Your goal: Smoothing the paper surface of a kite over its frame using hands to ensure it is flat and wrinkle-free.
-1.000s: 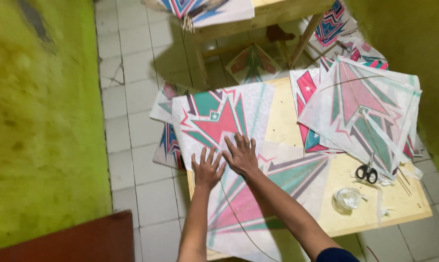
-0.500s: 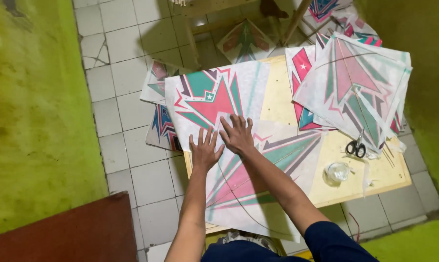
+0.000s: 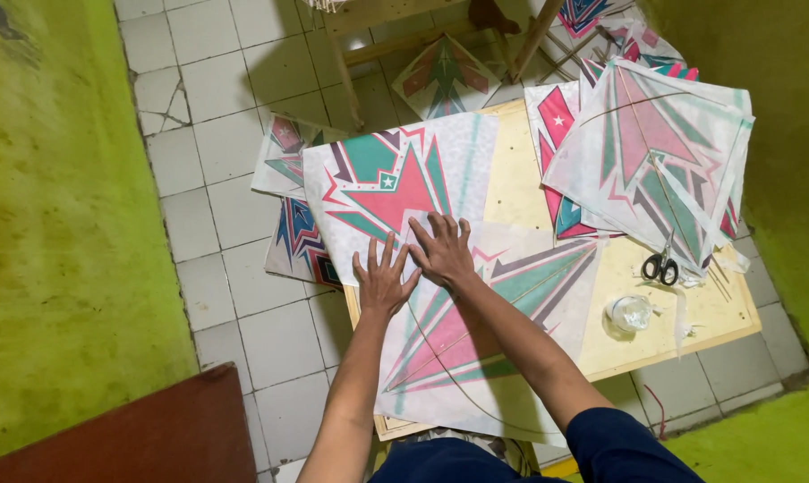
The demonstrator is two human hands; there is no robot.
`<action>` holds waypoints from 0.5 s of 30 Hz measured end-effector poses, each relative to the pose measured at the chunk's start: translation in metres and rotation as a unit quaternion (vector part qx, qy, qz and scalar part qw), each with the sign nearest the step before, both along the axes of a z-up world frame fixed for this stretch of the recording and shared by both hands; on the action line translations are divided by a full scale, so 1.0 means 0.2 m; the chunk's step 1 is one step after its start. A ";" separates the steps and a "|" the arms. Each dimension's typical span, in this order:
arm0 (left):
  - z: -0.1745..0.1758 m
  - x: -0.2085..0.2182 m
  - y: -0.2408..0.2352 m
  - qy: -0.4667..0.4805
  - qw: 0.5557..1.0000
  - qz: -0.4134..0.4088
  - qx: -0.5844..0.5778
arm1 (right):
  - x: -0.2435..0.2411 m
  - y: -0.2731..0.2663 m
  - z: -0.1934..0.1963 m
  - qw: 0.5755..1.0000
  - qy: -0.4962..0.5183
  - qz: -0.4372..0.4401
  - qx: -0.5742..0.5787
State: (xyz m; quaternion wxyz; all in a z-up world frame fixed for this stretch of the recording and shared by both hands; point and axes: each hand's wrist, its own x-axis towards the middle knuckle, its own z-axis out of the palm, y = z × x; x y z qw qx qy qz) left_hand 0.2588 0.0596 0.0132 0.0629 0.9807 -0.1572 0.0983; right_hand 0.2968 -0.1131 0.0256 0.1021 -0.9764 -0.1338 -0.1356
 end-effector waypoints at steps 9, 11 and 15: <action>-0.03 0.00 0.01 0.023 0.999 0.009 -0.022 | -0.01 -0.02 -0.01 1.000 -0.017 0.017 0.015; -0.03 0.01 0.00 0.030 0.999 0.005 -0.024 | 0.00 -0.02 -0.01 1.000 -0.023 0.009 0.013; -0.03 0.00 0.00 0.012 1.000 0.000 -0.021 | -0.01 -0.01 -0.01 1.000 -0.029 -0.001 0.010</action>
